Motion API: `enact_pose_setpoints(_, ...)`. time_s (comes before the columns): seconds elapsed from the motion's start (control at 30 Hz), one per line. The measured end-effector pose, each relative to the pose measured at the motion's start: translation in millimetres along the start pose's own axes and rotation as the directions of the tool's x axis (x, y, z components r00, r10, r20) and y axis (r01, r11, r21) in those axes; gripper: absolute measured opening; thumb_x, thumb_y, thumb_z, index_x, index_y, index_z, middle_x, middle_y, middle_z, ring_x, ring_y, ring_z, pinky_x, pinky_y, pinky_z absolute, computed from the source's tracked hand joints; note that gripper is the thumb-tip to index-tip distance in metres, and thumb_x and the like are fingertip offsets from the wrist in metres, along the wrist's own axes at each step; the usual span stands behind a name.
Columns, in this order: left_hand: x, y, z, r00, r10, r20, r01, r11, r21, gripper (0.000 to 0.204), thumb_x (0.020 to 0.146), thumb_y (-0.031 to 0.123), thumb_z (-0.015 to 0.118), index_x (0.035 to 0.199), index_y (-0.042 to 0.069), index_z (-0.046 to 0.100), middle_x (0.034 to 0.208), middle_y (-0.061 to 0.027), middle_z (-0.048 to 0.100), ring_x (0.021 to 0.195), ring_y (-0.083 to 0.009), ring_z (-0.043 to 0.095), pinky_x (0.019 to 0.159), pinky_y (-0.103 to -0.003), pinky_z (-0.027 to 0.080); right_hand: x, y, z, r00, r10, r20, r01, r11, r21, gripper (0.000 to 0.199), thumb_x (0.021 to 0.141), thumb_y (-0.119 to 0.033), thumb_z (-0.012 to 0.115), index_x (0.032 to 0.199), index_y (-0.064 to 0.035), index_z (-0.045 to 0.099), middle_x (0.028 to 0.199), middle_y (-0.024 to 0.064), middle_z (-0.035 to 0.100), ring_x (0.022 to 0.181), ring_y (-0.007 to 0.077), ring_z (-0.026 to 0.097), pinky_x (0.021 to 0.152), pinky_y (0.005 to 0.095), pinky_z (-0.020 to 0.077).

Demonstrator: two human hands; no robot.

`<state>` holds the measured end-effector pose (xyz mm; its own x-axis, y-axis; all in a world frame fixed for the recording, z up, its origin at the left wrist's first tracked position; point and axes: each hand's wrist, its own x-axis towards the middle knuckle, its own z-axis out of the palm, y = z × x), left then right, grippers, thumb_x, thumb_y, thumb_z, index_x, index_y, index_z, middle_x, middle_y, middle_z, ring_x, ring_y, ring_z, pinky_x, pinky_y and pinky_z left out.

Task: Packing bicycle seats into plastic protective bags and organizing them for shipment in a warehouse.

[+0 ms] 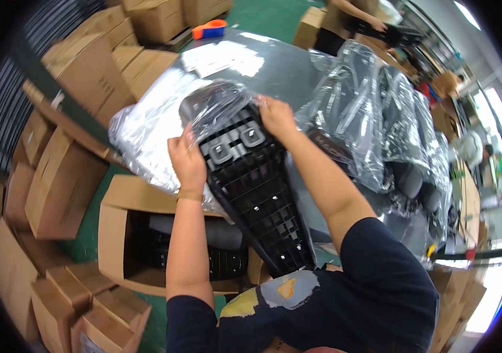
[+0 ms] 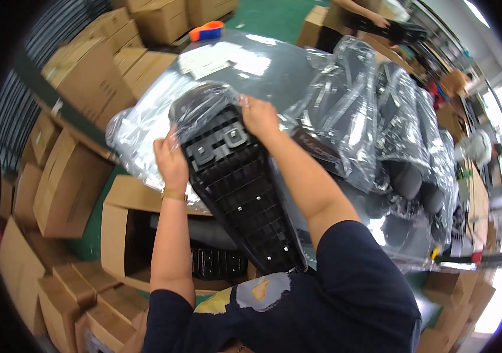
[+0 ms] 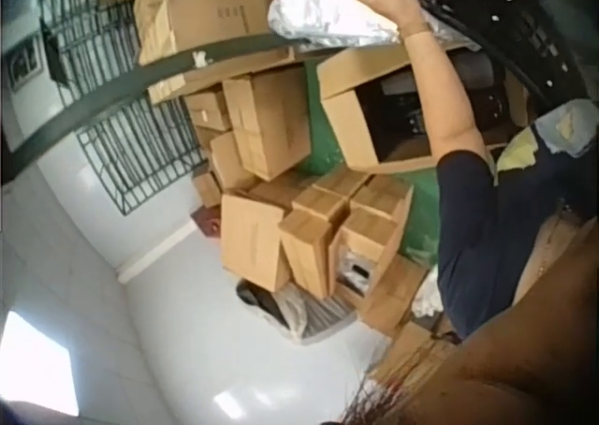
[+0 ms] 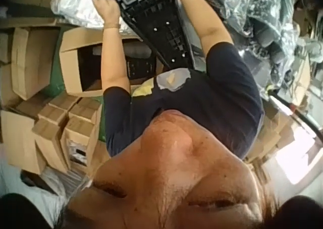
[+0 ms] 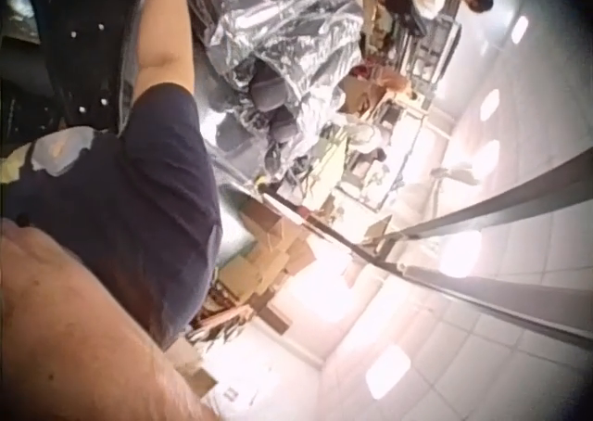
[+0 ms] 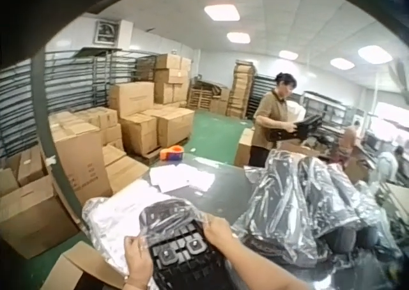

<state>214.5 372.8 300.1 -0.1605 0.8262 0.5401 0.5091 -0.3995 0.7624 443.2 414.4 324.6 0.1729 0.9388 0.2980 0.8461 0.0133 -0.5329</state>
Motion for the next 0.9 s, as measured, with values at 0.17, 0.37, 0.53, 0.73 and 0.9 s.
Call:
enact_pose_setpoints(0.17, -41.7, 35.6, -17.1, 0.989, 0.081, 0.122, -0.075, 0.996, -0.051, 0.023, 0.093, 0.008, 0.046, 0.106, -0.001, 0.063, 0.084, -0.0110, 0.053, 0.077, -0.0211, 0.048, 0.072, -0.032, 0.041, -91.3, 24.6, -28.7, 0.987, 0.158, -0.017, -0.147, 0.953, 0.266, 0.038, 0.096, -0.035, 0.038, 0.116, -0.0088, 0.058, 0.092, 0.0232, 0.062, 0.088, 0.0424, 0.058, 0.077, 0.0423, 0.0460)
enact_pose_setpoints(0.37, -143.4, 78.5, -57.7, 0.788, 0.339, 0.515, -0.248, 0.939, -0.238, 0.019, 0.085, 0.003, 0.055, 0.102, 0.004, 0.065, 0.071, -0.0086, 0.057, 0.061, -0.0271, 0.051, 0.058, -0.037, 0.042, -259.0, 51.0, -51.4, 0.991, 0.116, 0.067, -0.134, 0.890, 0.436, 0.039, 0.097, -0.030, 0.038, 0.122, -0.0031, 0.052, 0.107, 0.0220, 0.059, 0.101, 0.0340, 0.058, 0.084, 0.0339, 0.0448)
enact_pose_setpoints(0.53, -202.3, 94.5, -95.1, 0.508, 0.324, 0.798, -0.146, 0.945, -0.291, 0.032, 0.077, 0.005, 0.064, 0.108, 0.011, 0.064, 0.070, -0.0077, 0.054, 0.063, -0.0250, 0.053, 0.058, -0.036, 0.043, -377.1, 68.8, -75.9, 0.669, 0.395, 0.630, -0.676, 0.676, 0.293, 0.042, 0.094, -0.036, 0.046, 0.118, -0.0030, 0.054, 0.102, 0.0137, 0.064, 0.093, 0.0254, 0.060, 0.085, 0.0348, 0.0448)
enact_pose_setpoints(0.73, -182.1, 122.0, -72.4, 0.569, 0.235, 0.788, -0.028, 0.963, -0.267, 0.026, 0.084, 0.016, 0.061, 0.109, 0.012, 0.064, 0.071, -0.0093, 0.059, 0.063, -0.0268, 0.057, 0.060, -0.035, 0.046, -363.5, 34.8, -73.8, 0.456, 0.213, 0.864, -0.888, 0.175, 0.425, 0.052, 0.072, -0.021, 0.077, 0.115, -0.0011, 0.056, 0.109, 0.0070, 0.061, 0.100, 0.0168, 0.056, 0.090, 0.0299, 0.0429)
enact_pose_setpoints(0.9, -144.8, 173.6, -67.9, 0.595, 0.479, 0.645, -0.221, 0.869, -0.442, 0.020, 0.082, 0.013, 0.062, 0.101, 0.010, 0.068, 0.063, -0.0058, 0.056, 0.058, -0.0237, 0.054, 0.055, -0.033, 0.044, -357.9, 27.0, -47.5, 0.568, 0.150, 0.810, -0.823, 0.123, 0.554, 0.044, 0.076, -0.015, 0.072, 0.114, -0.0007, 0.055, 0.108, 0.0070, 0.060, 0.100, 0.0169, 0.057, 0.088, 0.0301, 0.0450)
